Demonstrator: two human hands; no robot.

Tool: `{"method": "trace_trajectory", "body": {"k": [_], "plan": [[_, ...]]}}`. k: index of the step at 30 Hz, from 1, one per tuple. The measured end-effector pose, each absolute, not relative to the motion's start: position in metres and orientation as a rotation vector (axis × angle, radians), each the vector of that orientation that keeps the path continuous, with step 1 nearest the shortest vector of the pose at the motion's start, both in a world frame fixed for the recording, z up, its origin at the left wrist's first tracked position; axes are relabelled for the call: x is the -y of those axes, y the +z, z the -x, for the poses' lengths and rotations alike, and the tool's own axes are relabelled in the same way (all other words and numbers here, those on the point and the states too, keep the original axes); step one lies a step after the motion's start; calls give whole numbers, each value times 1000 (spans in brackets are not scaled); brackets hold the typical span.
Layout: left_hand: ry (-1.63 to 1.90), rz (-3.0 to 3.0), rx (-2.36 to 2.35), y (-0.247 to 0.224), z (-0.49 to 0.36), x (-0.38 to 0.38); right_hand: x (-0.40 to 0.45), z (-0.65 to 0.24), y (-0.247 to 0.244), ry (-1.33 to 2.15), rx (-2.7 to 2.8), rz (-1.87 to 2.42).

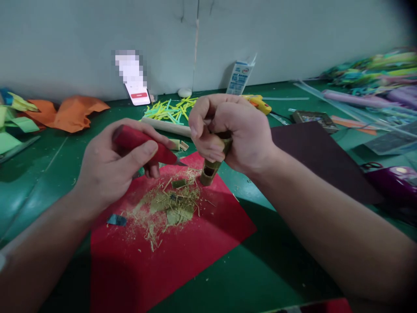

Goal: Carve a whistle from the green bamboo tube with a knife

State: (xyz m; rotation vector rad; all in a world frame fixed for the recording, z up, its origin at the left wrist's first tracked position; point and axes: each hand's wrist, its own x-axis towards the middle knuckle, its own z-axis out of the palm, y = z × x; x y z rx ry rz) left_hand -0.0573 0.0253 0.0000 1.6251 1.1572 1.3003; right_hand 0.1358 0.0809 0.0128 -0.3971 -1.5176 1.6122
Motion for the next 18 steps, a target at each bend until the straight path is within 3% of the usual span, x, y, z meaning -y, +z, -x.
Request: {"method": "trace_trajectory", "body": {"k": [5, 18], "plan": [[1221, -1808, -960, 2, 53, -14, -82, -136, 13, 1603, 1542, 396], [1430, -2144, -868, -11, 54, -22, -87, -135, 8, 1637, 1539, 278]]}}
